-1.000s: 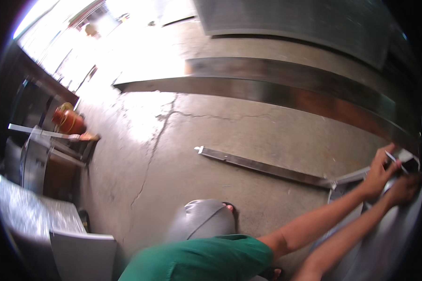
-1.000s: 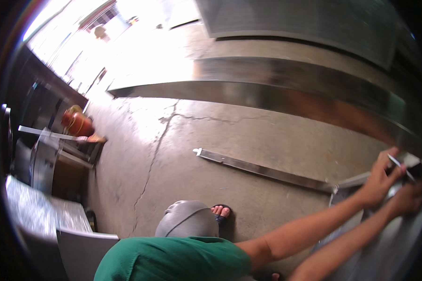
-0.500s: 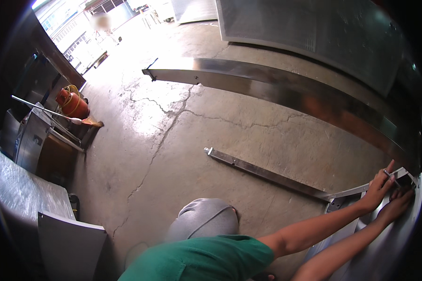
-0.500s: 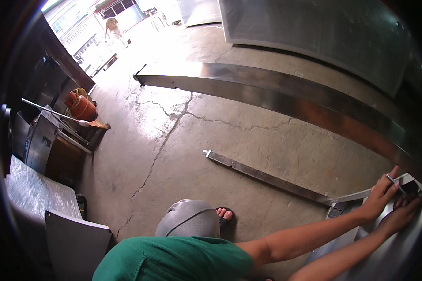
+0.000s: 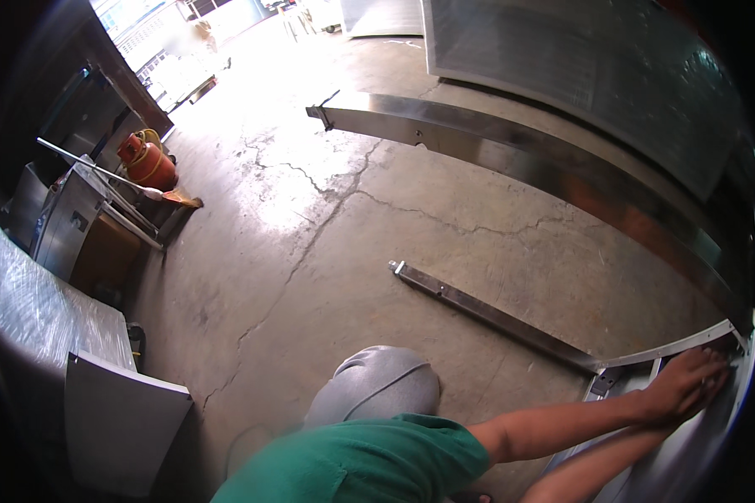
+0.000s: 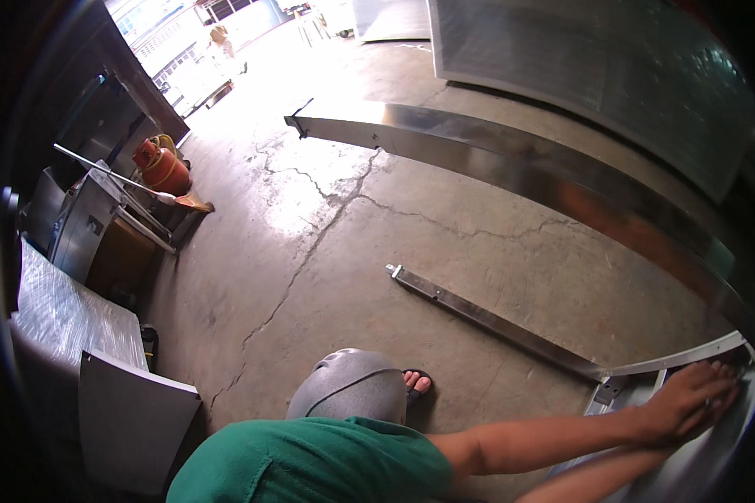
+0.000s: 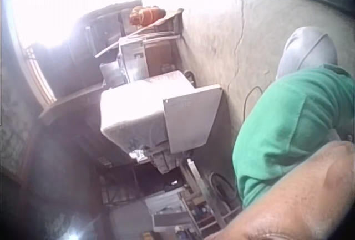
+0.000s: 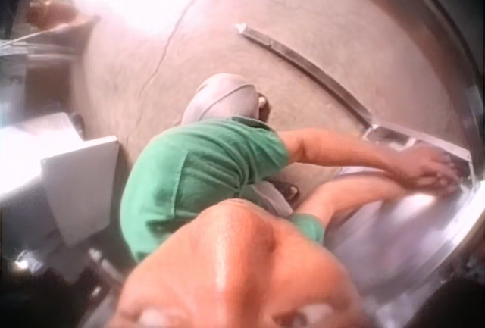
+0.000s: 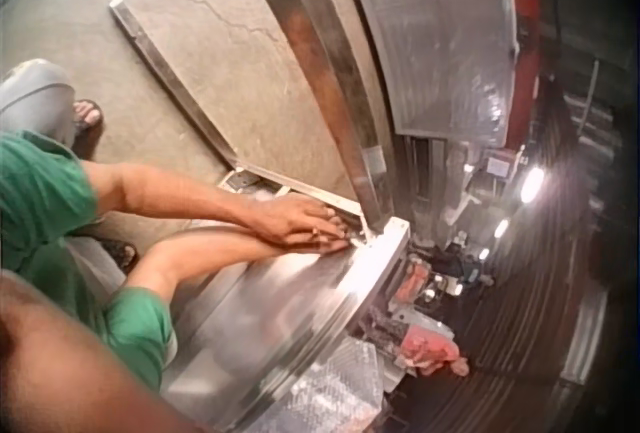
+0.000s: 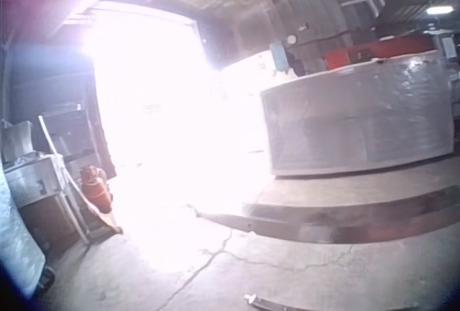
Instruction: The person uses an Allen key to tighten bolts on a curved stainless steel structure. They insert the tool into bolt heads and rotate it to secure fasteners at multiple points along the frame.
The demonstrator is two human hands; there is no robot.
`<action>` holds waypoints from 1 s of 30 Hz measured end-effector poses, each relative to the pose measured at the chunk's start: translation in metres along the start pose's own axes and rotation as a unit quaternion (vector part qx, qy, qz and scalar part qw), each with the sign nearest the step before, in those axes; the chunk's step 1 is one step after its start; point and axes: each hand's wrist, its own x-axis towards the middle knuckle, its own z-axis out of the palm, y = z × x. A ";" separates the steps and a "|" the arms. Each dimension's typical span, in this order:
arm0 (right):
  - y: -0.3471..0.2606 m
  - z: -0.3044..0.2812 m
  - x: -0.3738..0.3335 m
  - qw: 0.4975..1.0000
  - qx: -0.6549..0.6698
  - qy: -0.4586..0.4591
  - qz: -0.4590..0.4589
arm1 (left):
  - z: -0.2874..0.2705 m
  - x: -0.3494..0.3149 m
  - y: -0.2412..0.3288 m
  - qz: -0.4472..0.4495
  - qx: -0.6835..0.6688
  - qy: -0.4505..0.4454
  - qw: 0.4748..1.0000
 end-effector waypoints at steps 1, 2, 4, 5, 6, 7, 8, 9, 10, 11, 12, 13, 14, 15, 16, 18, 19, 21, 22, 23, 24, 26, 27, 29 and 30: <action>-0.008 0.002 -0.006 0.999 0.031 -0.017 0.006 | 0.008 0.004 0.011 0.060 0.009 0.071 0.996; -0.016 0.002 -0.014 0.996 0.075 -0.034 0.018 | 0.013 0.008 0.018 0.052 0.014 0.078 0.996; -0.032 0.001 -0.027 0.980 0.183 -0.062 0.042 | 0.021 0.009 0.038 -0.007 -0.008 0.008 1.000; -0.035 0.003 -0.029 0.965 0.246 -0.077 0.046 | 0.014 0.004 0.037 0.113 -0.070 0.067 0.989; -0.037 0.005 -0.028 0.948 0.302 -0.090 0.043 | 0.012 0.001 0.045 0.111 -0.047 0.070 0.990; -0.036 0.009 -0.025 0.930 0.349 -0.108 0.042 | 0.011 0.000 0.046 0.082 -0.029 -0.009 0.996; -0.037 0.011 -0.022 0.913 0.386 -0.128 0.036 | 0.009 0.000 0.050 0.038 -0.058 -0.041 0.997; -0.040 0.014 -0.019 0.899 0.410 -0.153 0.031 | 0.007 0.003 0.051 0.045 -0.015 -0.072 0.996; -0.042 0.018 -0.017 0.885 0.429 -0.177 0.030 | 0.005 0.003 0.059 0.023 0.054 -0.103 0.993; -0.045 0.022 -0.016 0.876 0.441 -0.193 0.033 | 0.004 0.008 0.065 0.022 0.064 -0.107 0.992; -0.047 0.028 -0.014 0.867 0.450 -0.211 0.041 | 0.002 0.013 0.069 0.043 0.047 -0.091 0.994; -0.048 0.035 -0.011 0.859 0.456 -0.229 0.050 | 0.001 0.018 0.073 0.024 0.042 -0.076 0.996; -0.049 0.039 -0.010 0.854 0.458 -0.241 0.056 | -0.001 0.023 0.075 0.030 0.037 -0.067 0.997; -0.049 0.041 -0.009 0.854 0.454 -0.248 0.057 | -0.002 0.026 0.076 0.024 0.033 -0.056 0.998; -0.047 0.042 -0.008 0.856 0.443 -0.262 0.050 | -0.003 0.027 0.077 0.015 0.025 -0.037 0.999; -0.043 0.040 -0.005 0.879 0.419 -0.223 0.042 | -0.004 0.027 0.074 0.014 0.029 -0.054 0.998; -0.041 0.038 -0.004 0.872 0.431 -0.229 0.041 | -0.005 0.025 0.073 0.006 0.028 -0.056 0.998; -0.040 0.035 0.000 0.855 0.455 -0.245 0.037 | -0.004 0.023 0.070 0.032 0.020 -0.048 0.998; -0.040 0.034 0.001 0.855 0.446 -0.262 0.038 | -0.004 0.021 0.069 0.032 0.018 -0.051 0.998; -0.042 0.033 0.000 0.855 0.437 -0.279 0.038 | -0.003 0.020 0.069 0.032 0.014 -0.054 0.998; -0.042 0.034 -0.002 0.855 0.434 -0.281 0.032 | -0.003 0.020 0.068 0.024 0.012 -0.052 0.998; -0.045 0.037 -0.010 0.858 0.436 -0.270 0.016 | -0.002 0.021 0.068 -0.002 0.007 -0.045 0.999; -0.044 0.039 -0.014 0.860 0.441 -0.258 0.005 | -0.003 0.022 0.067 0.014 0.008 -0.048 0.999; -0.041 0.042 -0.025 0.863 0.448 -0.232 -0.017 | -0.003 0.026 0.063 0.023 0.005 -0.042 0.999; -0.042 0.044 -0.024 0.865 0.441 -0.238 -0.019 | -0.004 0.028 0.061 0.044 0.005 -0.030 0.999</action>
